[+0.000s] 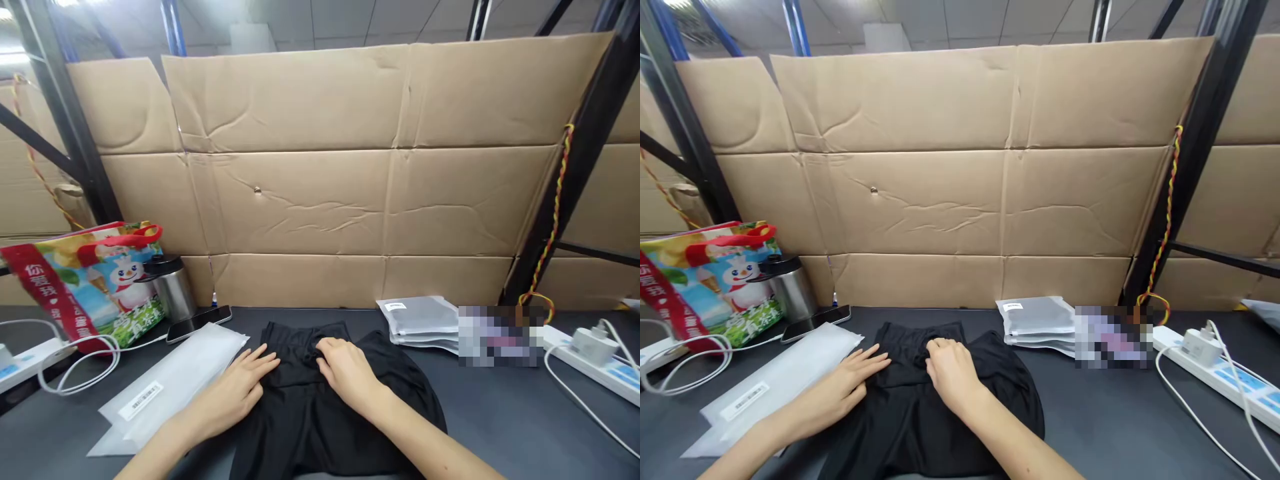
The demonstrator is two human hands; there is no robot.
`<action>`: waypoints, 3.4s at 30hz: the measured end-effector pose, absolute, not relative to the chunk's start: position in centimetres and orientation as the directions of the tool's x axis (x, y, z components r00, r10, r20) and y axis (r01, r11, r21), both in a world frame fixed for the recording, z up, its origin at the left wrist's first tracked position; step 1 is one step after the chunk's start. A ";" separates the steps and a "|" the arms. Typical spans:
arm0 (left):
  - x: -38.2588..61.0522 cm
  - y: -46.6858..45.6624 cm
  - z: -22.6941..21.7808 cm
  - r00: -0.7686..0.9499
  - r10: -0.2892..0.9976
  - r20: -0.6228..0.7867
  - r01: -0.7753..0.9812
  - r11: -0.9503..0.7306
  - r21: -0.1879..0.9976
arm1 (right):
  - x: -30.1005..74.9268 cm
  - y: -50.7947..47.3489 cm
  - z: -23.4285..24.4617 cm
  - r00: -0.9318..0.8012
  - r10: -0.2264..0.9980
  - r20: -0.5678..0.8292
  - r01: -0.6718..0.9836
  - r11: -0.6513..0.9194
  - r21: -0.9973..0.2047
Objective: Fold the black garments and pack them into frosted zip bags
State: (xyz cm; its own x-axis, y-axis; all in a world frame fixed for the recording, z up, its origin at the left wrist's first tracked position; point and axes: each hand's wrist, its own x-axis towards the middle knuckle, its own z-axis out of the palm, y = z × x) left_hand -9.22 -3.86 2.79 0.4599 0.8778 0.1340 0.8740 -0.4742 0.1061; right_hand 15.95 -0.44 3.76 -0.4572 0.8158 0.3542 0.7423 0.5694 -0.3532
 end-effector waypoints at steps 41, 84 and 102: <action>-13.4 -7.6 11.8 0.466 0.885 -0.012 0.541 -0.274 0.795 | 32.3 -2.3 10.2 -0.691 0.721 -0.056 0.464 0.383 -0.799; -4.6 -3.9 -0.4 0.519 0.830 0.204 0.841 -0.538 0.050 | 33.7 5.7 3.7 -0.397 0.689 0.606 0.873 0.487 0.018; -3.8 -2.6 4.0 0.278 0.776 0.566 0.702 -0.567 0.432 | 16.5 0.0 4.5 -0.549 0.388 0.740 0.519 0.853 -0.062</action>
